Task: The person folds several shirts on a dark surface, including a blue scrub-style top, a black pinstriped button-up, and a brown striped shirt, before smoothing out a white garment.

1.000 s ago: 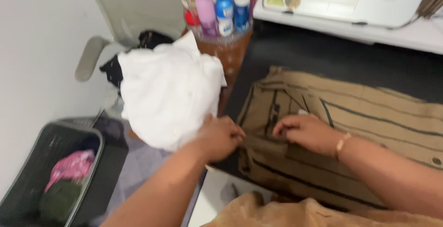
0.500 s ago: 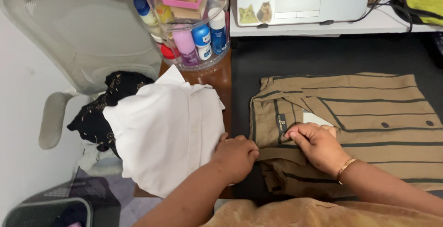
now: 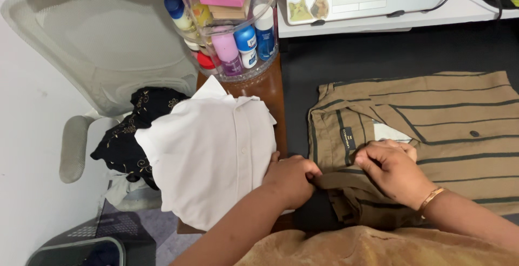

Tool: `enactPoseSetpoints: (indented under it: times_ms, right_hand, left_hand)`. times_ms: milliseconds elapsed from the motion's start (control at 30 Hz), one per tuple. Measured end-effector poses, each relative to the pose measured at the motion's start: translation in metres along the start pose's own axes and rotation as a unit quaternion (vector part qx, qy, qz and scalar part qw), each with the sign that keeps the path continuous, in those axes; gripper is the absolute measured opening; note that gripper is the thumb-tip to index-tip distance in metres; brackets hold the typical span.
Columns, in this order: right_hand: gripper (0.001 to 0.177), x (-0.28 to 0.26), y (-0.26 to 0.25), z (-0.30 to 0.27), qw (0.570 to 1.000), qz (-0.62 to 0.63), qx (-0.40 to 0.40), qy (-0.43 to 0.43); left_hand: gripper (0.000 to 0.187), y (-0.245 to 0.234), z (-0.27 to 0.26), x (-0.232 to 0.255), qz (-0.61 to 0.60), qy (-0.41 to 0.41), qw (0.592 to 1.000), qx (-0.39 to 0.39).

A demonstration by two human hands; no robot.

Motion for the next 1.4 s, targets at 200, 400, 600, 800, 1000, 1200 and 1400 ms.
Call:
enactPoseSetpoints:
  times_ms: [200,400,600,800,1000,1200,1400]
  right_hand:
    - [0.053,-0.041,0.007,-0.036,0.988,-0.115,0.045,-0.089]
    - [0.072,-0.007,0.020,-0.055,0.963,-0.161,-0.046,-0.211]
    - [0.077,0.095,-0.020,-0.080,0.963,-0.236,-0.032,-0.123]
    - [0.078,0.098,-0.041,-0.083,0.972,-0.233,0.008,-0.029]
    - [0.082,0.020,0.000,-0.057,0.966,-0.201,0.009,-0.163]
    - [0.080,0.068,-0.032,-0.070,0.971,-0.204,0.012,-0.121]
    - [0.081,0.188,-0.072,-0.104,0.973,-0.229,0.001,0.004]
  left_hand:
    - [0.026,-0.004,-0.005,0.005,-0.013,-0.038,0.999,0.004]
    - [0.038,-0.006,-0.011,0.010,0.024,-0.022,0.999,0.030]
    - [0.033,0.005,-0.001,-0.001,0.003,-0.039,0.999,0.012]
    - [0.033,-0.005,-0.009,0.015,0.049,-0.042,0.996,0.065]
    - [0.058,-0.002,-0.012,0.076,0.105,0.013,0.983,0.149]
    - [0.051,0.017,0.031,0.082,0.202,0.040,0.974,0.095]
    - [0.046,0.013,0.034,0.061,0.136,0.056,0.987,0.063]
Point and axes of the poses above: each hand's wrist, its own z-axis towards the middle knuckle, its own y-axis out of the palm, x = y × z, the point moved 6 cm from there along z, towards the middle knuckle, and after that the axes turned 1 degree about y, right-handed, at the moved point
